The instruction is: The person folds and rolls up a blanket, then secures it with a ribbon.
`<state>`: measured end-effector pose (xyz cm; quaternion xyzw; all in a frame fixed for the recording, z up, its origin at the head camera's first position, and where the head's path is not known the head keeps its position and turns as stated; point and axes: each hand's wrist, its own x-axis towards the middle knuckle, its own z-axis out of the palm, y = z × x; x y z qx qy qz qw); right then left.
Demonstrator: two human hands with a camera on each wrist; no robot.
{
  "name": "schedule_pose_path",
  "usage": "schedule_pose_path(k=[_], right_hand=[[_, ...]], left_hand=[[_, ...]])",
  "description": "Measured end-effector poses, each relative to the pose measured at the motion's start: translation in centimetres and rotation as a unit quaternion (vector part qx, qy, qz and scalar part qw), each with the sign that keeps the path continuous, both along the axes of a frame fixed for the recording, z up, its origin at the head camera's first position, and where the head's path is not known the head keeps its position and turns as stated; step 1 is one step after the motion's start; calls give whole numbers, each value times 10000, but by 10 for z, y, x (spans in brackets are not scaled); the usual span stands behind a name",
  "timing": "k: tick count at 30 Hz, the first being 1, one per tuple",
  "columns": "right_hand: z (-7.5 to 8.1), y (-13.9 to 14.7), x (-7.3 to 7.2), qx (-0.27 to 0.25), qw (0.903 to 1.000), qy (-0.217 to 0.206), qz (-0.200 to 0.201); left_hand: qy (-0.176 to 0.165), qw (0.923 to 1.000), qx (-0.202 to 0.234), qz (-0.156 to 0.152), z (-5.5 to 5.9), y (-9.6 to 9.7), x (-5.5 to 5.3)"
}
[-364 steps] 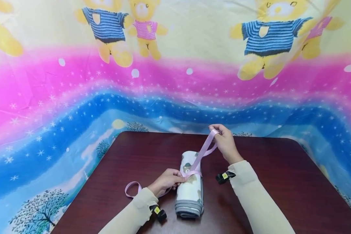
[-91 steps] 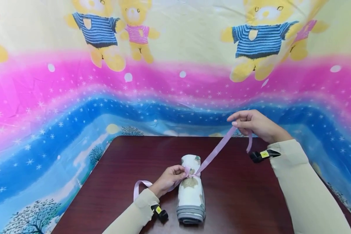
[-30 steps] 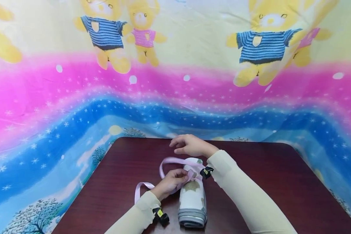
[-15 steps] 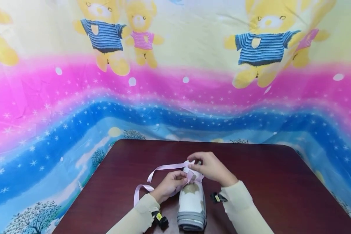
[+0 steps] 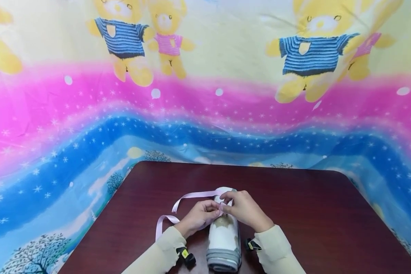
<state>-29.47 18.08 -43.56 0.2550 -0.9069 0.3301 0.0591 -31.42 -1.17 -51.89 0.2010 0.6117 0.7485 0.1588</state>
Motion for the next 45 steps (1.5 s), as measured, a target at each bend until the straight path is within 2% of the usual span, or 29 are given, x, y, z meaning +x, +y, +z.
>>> schedule_pose_path(k=[5,10,13,16,17,19,22,24,26,27,29,31,32,34,35,37,40,43,45], right_hand=[[1,2,-1,-28,9999,47,-105],[2,0,0,11,10000,-52,-53],[-1,-5,1,269,9996,-132,4],[-5,-11,2,508,9987,-11,52],[-7,-13,3,560,9984,88,52],[-8,-16,3,557,9982,230,28],[-10,-19,3,641,9970,420,-70],[-10,-19,3,709,9963,470,-112],[-11,-19,2,813,9953,506,-115],[-11,-19,2,859,9949,525,-98],[-12,-19,2,894,9945,539,-93],[-13,-17,3,954,9941,503,-118],[-13,-17,3,986,9938,496,-150],[-14,-16,3,1022,9933,504,-187],[-14,-16,2,1054,9929,508,-210],[-15,-17,2,1144,9919,519,-206],[-15,-18,1,1255,9902,597,-163],[-15,-19,1,1281,9896,649,-116],[-14,-19,1,1274,9894,692,-119]], left_hand=[[113,9990,-385,204,4,-5,-1],[309,9974,-571,320,5,-7,-1],[378,9967,-624,362,4,-8,1],[325,9973,-582,316,3,-10,1],[332,9975,-558,266,4,-11,1],[537,9957,-733,183,14,-14,4],[884,9902,-1076,92,26,-21,-2],[1209,9795,-1596,245,34,-25,-10],[1509,9622,-2220,454,35,-27,-22],[1677,9483,-2629,591,39,-26,-26],[2057,9069,-3585,818,45,-22,-34],[2285,8631,-4417,882,49,-15,-40],[2334,8456,-4724,854,50,-11,-43],[2298,8209,-5169,783,50,-4,-47],[2259,8124,-5322,753,50,-1,-49],[2210,8046,-5462,731,48,3,-51],[2296,7995,-5496,781,44,2,-52],[2524,8073,-5282,742,42,-4,-50],[2735,8090,-5154,714,42,-9,-48]])
